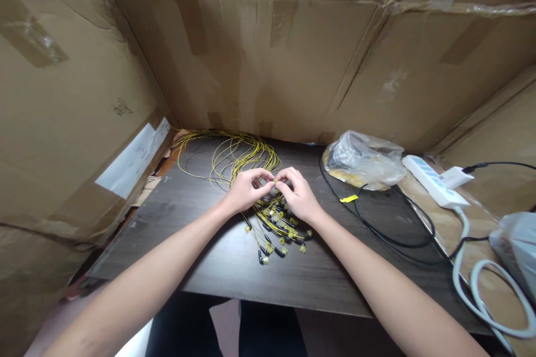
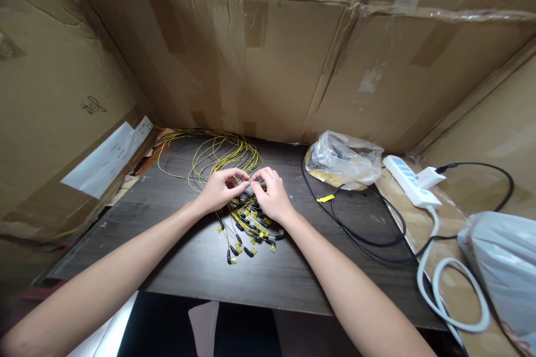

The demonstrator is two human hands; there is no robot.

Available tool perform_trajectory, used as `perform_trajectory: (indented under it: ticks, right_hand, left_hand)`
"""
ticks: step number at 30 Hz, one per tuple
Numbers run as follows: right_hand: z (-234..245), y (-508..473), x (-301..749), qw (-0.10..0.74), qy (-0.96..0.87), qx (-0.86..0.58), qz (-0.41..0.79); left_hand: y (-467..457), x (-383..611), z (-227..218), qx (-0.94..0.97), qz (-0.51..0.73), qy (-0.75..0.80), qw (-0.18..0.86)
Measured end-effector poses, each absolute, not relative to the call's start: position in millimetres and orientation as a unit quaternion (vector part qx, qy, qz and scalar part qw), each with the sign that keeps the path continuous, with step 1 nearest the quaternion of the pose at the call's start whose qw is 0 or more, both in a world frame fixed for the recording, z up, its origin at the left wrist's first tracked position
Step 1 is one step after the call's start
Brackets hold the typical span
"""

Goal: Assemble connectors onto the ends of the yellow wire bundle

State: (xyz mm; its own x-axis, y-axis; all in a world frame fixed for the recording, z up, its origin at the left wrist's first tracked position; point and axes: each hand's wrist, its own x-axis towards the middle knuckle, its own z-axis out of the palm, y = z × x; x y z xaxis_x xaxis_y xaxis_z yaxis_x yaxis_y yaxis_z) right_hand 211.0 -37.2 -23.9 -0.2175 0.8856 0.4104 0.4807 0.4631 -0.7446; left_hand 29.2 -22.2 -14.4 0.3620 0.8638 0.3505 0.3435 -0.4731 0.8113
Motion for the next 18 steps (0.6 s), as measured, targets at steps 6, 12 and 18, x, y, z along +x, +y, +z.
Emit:
perform_trajectory:
  ticks: [6,12,18]
  right_hand:
    - [-24.3,-36.9,209.7,0.416,-0.757,-0.442,0.241]
    - [-23.5,-38.1,209.4,0.425,-0.745,-0.456,0.236]
    - [-25.8,-35.8,209.3,0.417,-0.757,-0.437,0.250]
  left_hand:
    - [-22.1,29.3,-16.8,0.771,0.400,0.380,0.319]
    - [-21.8,28.4,-16.7,0.759,0.398,0.393,0.333]
    - [-22.7,28.6,-16.7,0.766,0.399,0.381,0.330]
